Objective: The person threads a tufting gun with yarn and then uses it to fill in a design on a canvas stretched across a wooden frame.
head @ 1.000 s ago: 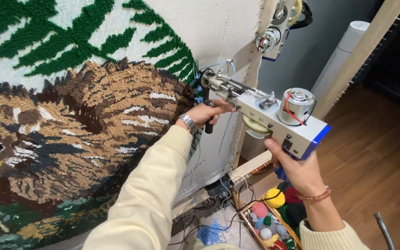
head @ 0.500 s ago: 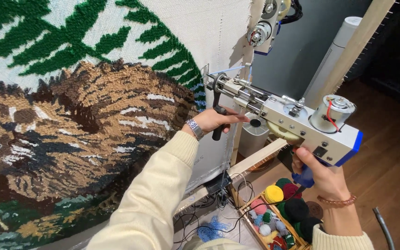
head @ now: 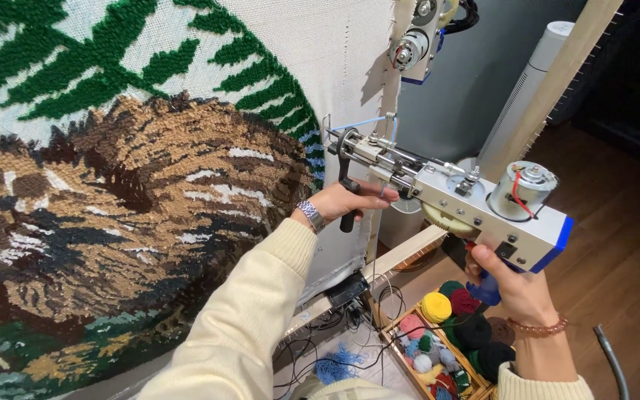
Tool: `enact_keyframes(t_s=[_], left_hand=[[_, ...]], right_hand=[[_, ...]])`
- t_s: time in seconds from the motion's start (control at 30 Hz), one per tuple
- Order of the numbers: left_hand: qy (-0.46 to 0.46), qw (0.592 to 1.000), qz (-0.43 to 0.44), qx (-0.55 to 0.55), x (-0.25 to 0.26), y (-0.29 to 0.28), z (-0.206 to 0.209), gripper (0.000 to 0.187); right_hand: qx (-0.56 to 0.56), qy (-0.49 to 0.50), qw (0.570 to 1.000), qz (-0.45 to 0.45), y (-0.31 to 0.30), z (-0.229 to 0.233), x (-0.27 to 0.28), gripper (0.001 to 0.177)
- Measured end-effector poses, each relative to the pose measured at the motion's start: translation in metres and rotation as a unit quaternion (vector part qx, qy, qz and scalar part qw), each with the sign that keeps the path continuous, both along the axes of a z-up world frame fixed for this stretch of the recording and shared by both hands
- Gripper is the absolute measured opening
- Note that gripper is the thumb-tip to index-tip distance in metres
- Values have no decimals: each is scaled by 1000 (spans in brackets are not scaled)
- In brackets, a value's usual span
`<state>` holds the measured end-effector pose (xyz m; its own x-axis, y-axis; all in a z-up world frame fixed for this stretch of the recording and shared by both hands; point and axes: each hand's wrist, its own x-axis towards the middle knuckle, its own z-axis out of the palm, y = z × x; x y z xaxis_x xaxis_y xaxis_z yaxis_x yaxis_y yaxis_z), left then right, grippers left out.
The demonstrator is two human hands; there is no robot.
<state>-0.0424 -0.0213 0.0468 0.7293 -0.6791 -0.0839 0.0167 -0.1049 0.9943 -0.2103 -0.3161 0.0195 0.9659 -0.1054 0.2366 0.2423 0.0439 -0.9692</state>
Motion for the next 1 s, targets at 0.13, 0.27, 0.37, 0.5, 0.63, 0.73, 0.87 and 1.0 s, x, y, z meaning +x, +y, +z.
enact_keyframes(t_s=[0.13, 0.27, 0.37, 0.5, 0.63, 0.73, 0.87, 1.0], left_hand=[[10, 999, 5, -35, 6, 3, -21, 35], [5, 1000, 19, -24, 6, 9, -19, 33], [4, 999, 26, -34, 14, 8, -26, 30], [13, 999, 42, -25, 12, 9, -19, 29], [28, 993, 54, -104, 13, 12, -23, 38], [30, 991, 69, -112, 16, 10, -23, 36], [41, 985, 104, -128, 21, 14, -22, 27], [28, 985, 140, -99, 50, 17, -49, 53]], right_hand=[[5, 17, 1000, 4, 2, -3, 1, 44], [2, 21, 1000, 8, 8, -6, 5, 42], [6, 30, 1000, 0, 11, -5, 7, 34], [39, 48, 998, -18, 28, 20, 6, 56], [-6, -112, 992, 64, 39, 38, 11, 25], [-12, -105, 993, 62, 40, 36, 14, 24], [-41, -97, 994, 42, 58, 49, 9, 26], [-73, -87, 993, 26, 66, 55, 7, 33]])
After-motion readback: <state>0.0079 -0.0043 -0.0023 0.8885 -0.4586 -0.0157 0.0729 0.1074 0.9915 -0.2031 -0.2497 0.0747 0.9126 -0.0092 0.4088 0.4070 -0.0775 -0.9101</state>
